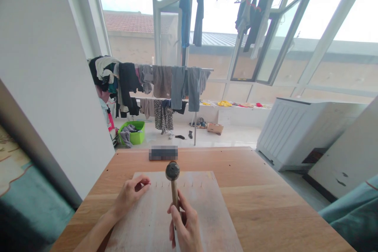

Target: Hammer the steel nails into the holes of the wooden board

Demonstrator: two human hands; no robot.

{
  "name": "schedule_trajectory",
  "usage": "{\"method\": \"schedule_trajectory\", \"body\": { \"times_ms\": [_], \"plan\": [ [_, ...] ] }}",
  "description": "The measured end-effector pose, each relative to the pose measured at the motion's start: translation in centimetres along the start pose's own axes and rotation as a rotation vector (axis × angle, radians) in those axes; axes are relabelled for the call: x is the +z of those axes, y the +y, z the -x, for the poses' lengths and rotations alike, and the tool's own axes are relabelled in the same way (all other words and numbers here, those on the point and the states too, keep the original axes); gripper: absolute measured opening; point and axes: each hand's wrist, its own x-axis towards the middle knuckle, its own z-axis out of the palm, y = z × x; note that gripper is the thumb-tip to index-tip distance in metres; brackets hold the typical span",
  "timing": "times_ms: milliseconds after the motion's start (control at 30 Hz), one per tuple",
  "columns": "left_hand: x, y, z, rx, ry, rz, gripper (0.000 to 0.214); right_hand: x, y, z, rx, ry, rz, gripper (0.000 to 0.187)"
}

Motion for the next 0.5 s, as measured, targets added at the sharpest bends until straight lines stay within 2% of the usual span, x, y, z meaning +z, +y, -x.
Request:
{"method": "schedule_trajectory", "body": {
  "times_ms": [200, 333, 500],
  "plan": [
    [0.0, -0.4, 0.0, -0.021, 0.004, 0.079, 0.018, 0.7, -0.3, -0.3, 0.106, -0.125, 0.001, 0.063],
    [-0.1, 0.0, -0.1, -0.027, -0.01, 0.09, 0.022, 2.4, -0.7, -0.6, 0.137, -0.151, -0.009, 0.06],
    [0.0, 0.2, 0.0, 0.051, 0.026, 0.055, 0.014, 4.8, -0.9, -1.1, 0.171, -0.174, -0.029, 0.057]
  ]
}}
